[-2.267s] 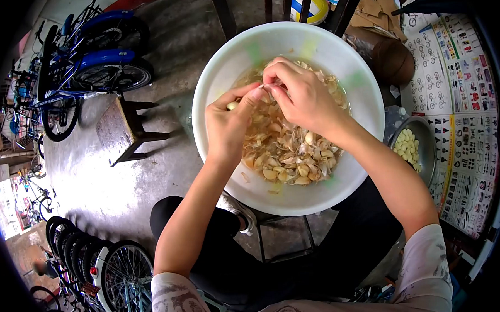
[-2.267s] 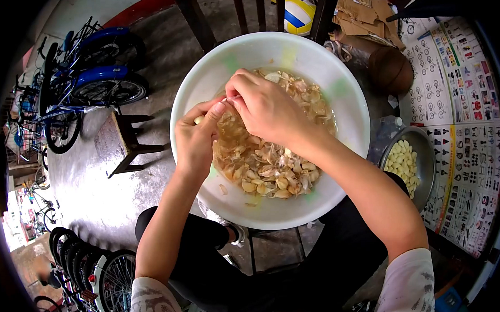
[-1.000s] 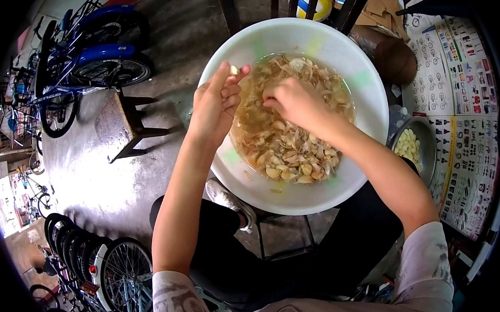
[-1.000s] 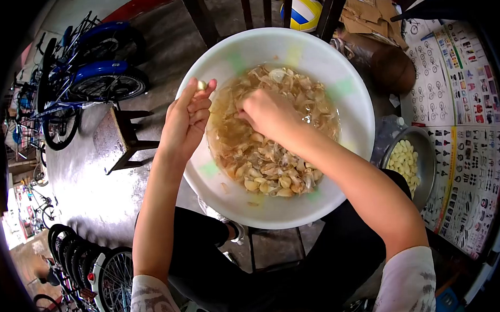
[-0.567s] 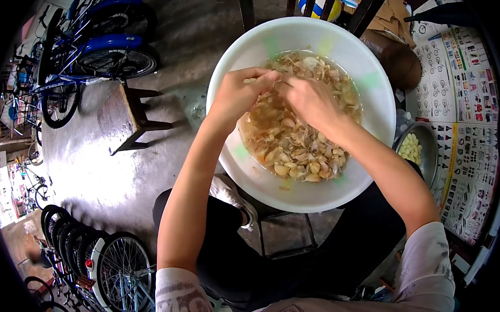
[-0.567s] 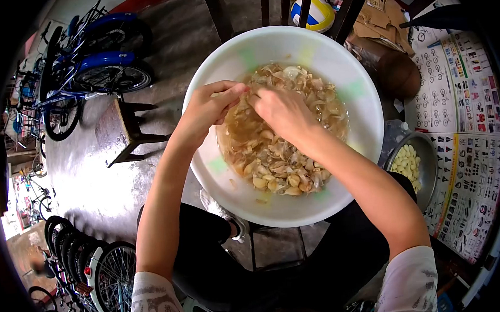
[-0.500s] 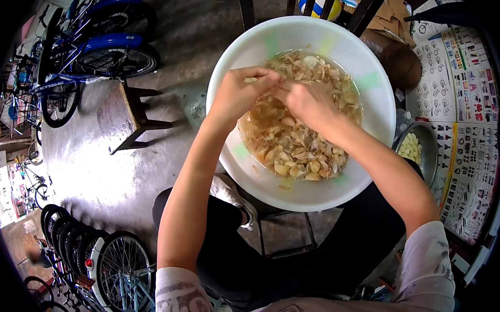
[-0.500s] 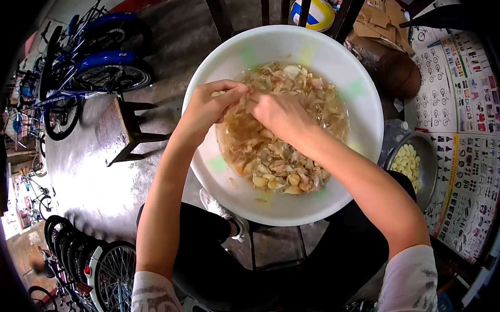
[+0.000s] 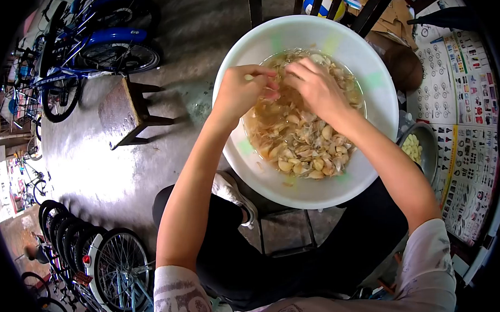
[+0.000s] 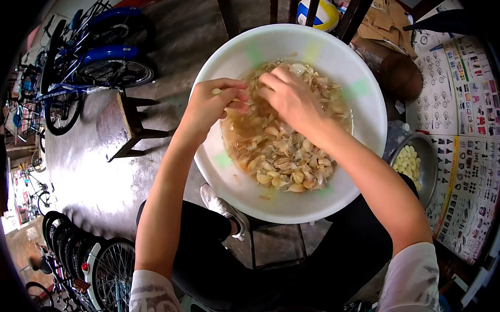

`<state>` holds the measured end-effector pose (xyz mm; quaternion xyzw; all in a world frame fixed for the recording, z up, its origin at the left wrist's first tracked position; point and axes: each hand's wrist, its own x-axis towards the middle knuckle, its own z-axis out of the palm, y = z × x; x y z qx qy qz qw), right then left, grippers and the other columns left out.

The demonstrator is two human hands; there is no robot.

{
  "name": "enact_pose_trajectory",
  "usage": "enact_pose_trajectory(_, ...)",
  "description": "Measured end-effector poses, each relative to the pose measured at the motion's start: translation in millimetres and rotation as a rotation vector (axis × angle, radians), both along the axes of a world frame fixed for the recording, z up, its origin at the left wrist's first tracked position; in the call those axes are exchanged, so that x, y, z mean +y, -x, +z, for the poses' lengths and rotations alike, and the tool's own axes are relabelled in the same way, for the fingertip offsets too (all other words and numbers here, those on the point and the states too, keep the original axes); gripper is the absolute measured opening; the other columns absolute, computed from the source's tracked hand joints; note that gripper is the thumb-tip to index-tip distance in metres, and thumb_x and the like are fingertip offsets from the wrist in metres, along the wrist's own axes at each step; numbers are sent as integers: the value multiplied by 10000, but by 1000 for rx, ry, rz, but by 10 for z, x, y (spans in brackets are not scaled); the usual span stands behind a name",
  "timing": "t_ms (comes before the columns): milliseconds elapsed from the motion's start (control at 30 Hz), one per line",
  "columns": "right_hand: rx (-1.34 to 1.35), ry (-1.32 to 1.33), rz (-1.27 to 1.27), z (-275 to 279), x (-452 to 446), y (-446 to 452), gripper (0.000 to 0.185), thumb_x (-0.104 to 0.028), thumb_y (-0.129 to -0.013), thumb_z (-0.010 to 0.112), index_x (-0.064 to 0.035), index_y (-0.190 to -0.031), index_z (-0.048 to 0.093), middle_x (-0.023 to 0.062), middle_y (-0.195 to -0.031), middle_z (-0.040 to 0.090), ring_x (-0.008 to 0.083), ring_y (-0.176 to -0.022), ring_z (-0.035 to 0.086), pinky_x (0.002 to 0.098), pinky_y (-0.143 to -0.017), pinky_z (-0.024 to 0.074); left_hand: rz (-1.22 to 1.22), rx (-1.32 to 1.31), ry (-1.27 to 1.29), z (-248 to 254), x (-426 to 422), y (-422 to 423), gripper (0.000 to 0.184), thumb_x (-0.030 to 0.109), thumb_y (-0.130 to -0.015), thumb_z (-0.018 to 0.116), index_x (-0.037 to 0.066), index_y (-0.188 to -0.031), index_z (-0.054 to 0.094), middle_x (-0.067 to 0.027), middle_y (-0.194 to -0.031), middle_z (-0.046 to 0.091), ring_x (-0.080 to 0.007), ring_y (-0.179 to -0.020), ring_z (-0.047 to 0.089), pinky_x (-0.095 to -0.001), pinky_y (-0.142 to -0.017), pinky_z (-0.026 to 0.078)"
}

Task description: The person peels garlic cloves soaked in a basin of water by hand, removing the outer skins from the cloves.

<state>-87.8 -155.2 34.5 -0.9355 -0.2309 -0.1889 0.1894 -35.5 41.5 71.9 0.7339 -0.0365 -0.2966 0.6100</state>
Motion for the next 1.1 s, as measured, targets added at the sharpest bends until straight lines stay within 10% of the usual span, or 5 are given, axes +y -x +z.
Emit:
enact_pose_trajectory(133, 538, 5, 135, -307, 165, 67, 72, -54, -782, 628, -31, -832, 675, 127, -935, 625, 325, -946, 613, 410, -776, 528, -64, -97, 10, -1, 5, -17, 233, 115, -910, 544, 34, -1045, 716, -23, -866, 686, -72, -700, 583, -213, -583, 376)
enact_pose_trajectory(600, 483, 72, 92, -374, 414, 248, 252, -11, -790, 592, -43, -1030, 662, 112, -1033, 644, 279, -1038, 600, 424, -848, 512, 33, -229, -82, 114, -93, 32, 225, 209, -873, 731, -3, -947, 740, 30, -693, 602, -15, -632, 475, -187, -538, 370)
enact_pose_trajectory(900, 1002, -1022, -230, 121, 136, 50, 224, -49, -846, 717, 11, -1061, 697, 94, -959, 716, 158, -868, 689, 280, -767, 547, 51, -272, -127, -7, -20, 45, 242, 192, -861, 735, -27, -964, 727, -43, -709, 664, -82, -655, 569, -256, -620, 466)
enact_pose_trajectory(1100, 878, -1334, -200, 161, 104, 75, 182, 30, -891, 648, 72, -1068, 658, 106, -1030, 700, 160, -907, 691, 251, -778, 580, -113, -454, -158, -86, -22, 146, 281, 162, -910, 673, -12, -1131, 676, -64, -804, 680, -99, -748, 600, -260, -719, 487)
